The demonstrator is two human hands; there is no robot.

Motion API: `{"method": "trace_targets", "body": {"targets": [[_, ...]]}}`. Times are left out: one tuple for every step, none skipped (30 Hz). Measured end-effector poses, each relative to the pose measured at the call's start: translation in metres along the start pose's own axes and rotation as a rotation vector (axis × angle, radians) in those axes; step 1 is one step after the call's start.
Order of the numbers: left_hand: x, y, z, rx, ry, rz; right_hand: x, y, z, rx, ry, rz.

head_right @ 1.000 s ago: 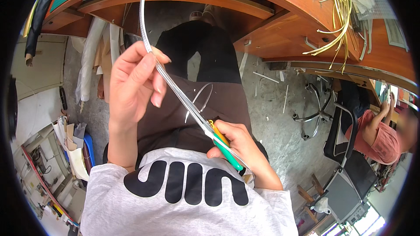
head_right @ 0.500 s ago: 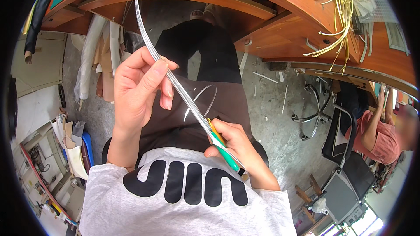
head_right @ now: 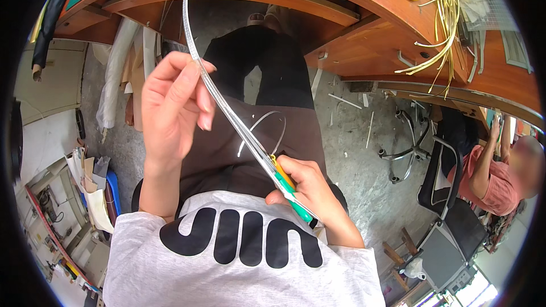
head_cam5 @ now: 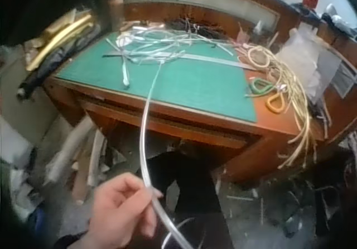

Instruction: Cutting and preparing thin white and metallic strips for shoe construction.

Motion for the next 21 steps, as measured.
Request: {"method": "trace_targets", "body": {"targets": [[0.0,0.0,0.0,-0.001,-0.001,0.0,-0.001,-0.001,0.0,-0.003,0.003,-0.004],[0.001,-0.001,0.0,-0.007,-0.017,0.016,-0.001,-0.001,-0.001,-0.007,0.005,-0.008],[0.0,-0.002,0.001,-0.013,-0.031,0.029,0.0,0.0,-0.001,-0.007,0.004,-0.009],[0.0,-0.003,0.0,-0.019,-0.02,0.018,0.001,0.001,0.0,0.015,0.006,0.04],[0.001,-0.004,-0.002,-0.018,-0.019,0.016,0.002,0.002,0.001,0.037,0.008,0.09],[0.004,-0.006,-0.005,-0.009,-0.001,0.009,0.002,0.002,0.002,0.038,0.01,0.091],[0.006,-0.006,-0.006,0.0,0.017,0.002,0.002,0.002,0.002,0.049,0.001,0.109],[0.006,-0.004,-0.007,0.006,0.015,-0.009,0.003,0.001,0.003,0.061,-0.007,0.126],[0.005,-0.004,-0.007,0.005,0.015,-0.01,0.004,0.002,0.003,0.062,-0.008,0.126],[0.005,-0.004,-0.007,0.009,0.017,-0.007,0.005,0.003,0.004,0.057,-0.002,0.108],[0.005,-0.004,-0.007,0.014,0.018,-0.003,0.006,0.004,0.004,0.052,0.003,0.091],[0.005,-0.004,-0.007,0.013,0.017,-0.003,0.005,0.003,0.004,0.053,0.004,0.091],[0.005,-0.004,-0.007,0.009,0.018,-0.009,0.004,0.003,0.003,0.046,0.0,0.074],[0.006,-0.004,-0.007,0.005,0.019,-0.015,0.004,0.002,0.003,0.039,-0.004,0.057],[0.006,-0.004,-0.007,0.006,0.02,-0.016,0.005,0.002,0.003,0.039,-0.004,0.057],[0.006,-0.004,-0.007,0.002,0.021,-0.025,0.007,0.002,0.003,0.037,-0.007,0.05],[0.007,-0.004,-0.007,-0.001,0.022,-0.034,0.007,0.003,0.003,0.036,-0.009,0.044],[0.007,-0.003,-0.008,-0.001,0.021,-0.034,0.007,0.003,0.004,0.037,-0.009,0.044],[0.008,-0.003,-0.008,0.005,0.009,-0.026,0.007,0.002,0.004,0.033,-0.005,0.045],[0.008,-0.003,-0.008,0.012,-0.004,-0.019,0.007,0.003,0.004,0.03,-0.001,0.046],[0.008,-0.004,-0.01,0.011,-0.005,-0.019,0.007,0.002,0.005,0.031,0.0,0.045]]}}
Point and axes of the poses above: each hand's wrist, its own z-axis towards the middle knuckle, its own y-axis out of the back of the hand, x = y × z, the point moved 1 cm from there along z, towards the middle knuckle, and after that the axes turned 13 degrees about -z, right-handed, at the moved point
